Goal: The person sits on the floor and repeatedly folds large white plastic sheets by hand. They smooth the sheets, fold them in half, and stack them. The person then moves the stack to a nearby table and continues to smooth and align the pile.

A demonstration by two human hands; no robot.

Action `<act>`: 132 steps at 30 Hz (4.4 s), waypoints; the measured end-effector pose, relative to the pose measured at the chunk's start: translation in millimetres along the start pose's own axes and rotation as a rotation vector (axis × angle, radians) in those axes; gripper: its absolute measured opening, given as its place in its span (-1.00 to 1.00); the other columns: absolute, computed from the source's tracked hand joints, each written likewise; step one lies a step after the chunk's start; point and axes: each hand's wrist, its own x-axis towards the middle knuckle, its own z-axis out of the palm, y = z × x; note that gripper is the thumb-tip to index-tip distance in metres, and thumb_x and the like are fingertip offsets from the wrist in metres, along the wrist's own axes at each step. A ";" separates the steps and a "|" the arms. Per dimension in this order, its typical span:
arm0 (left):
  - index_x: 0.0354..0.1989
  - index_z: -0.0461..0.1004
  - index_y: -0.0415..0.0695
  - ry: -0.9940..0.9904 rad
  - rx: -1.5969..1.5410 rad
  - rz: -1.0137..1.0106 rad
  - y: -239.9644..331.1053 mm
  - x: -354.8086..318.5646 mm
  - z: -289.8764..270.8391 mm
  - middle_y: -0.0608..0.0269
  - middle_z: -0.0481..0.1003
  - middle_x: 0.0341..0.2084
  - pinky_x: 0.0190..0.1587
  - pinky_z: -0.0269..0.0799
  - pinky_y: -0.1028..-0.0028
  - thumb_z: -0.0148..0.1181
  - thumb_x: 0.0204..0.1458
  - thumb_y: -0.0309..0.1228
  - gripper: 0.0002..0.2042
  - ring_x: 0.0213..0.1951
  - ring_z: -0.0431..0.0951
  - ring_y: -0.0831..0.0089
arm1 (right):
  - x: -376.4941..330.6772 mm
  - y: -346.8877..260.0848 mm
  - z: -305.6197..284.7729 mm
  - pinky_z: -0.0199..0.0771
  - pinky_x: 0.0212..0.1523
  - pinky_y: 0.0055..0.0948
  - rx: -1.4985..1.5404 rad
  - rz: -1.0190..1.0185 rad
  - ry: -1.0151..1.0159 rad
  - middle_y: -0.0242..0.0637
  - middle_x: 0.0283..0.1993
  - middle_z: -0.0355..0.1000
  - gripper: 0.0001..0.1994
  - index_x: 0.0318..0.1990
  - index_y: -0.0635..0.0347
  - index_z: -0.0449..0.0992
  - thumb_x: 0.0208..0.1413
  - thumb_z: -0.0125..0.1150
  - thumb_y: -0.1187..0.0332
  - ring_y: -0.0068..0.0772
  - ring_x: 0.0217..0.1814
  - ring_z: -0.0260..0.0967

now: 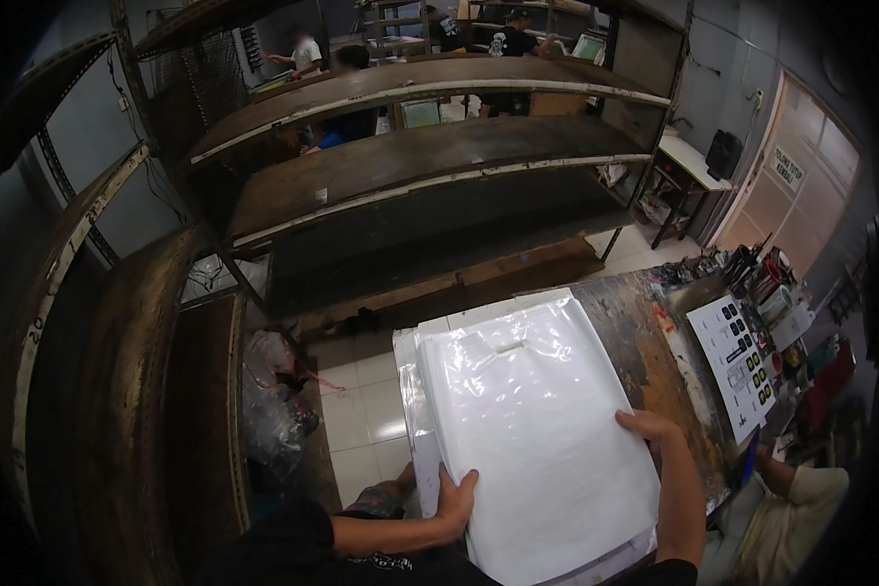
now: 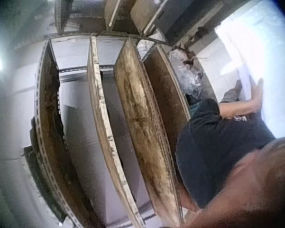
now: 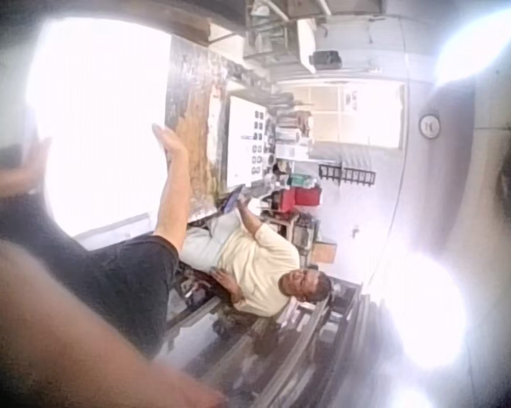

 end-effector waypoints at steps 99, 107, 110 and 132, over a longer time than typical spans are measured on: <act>-0.07 0.49 -0.29 0.064 1.029 -0.446 -14.6 335.0 -489.1 -0.21 0.44 -0.03 0.10 0.33 0.20 0.12 -0.06 -0.11 -0.50 0.08 0.42 -0.04 | 32.4 -291.0 386.5 0.28 0.17 -0.29 -0.406 -0.803 0.022 0.07 0.16 0.32 -0.45 0.21 0.30 0.26 0.13 0.20 0.21 -0.08 0.19 0.31; -0.22 0.56 -0.28 -0.019 0.850 -0.484 -59.6 314.5 -491.1 -0.12 0.54 -0.18 0.01 0.40 0.24 0.20 -0.12 0.03 -0.46 -0.08 0.55 0.08 | 84.8 -308.8 409.2 0.28 0.17 -0.23 -0.485 -0.839 -0.164 0.11 0.17 0.29 -0.42 0.21 0.32 0.26 0.17 0.12 0.07 0.05 0.19 0.28; -0.20 0.55 -0.26 -0.078 0.949 -0.504 -24.3 335.4 -452.3 -0.12 0.54 -0.17 0.01 0.39 0.25 0.18 -0.12 0.11 -0.41 -0.08 0.54 0.09 | 101.3 -315.6 402.3 0.30 0.15 -0.22 -0.484 -0.905 -0.119 0.11 0.17 0.29 -0.42 0.22 0.31 0.25 0.18 0.10 0.07 0.04 0.19 0.29; 0.06 0.38 -0.23 -1.314 1.757 0.229 205.5 479.7 -213.4 -0.16 0.41 0.02 0.14 0.30 0.20 0.12 -0.01 -0.15 -0.49 0.07 0.40 -0.06 | 314.0 -313.9 468.1 0.21 0.20 -0.14 -0.057 -0.620 -0.117 0.06 0.12 0.33 -0.39 0.22 0.13 0.29 0.13 0.08 -0.07 0.04 0.19 0.27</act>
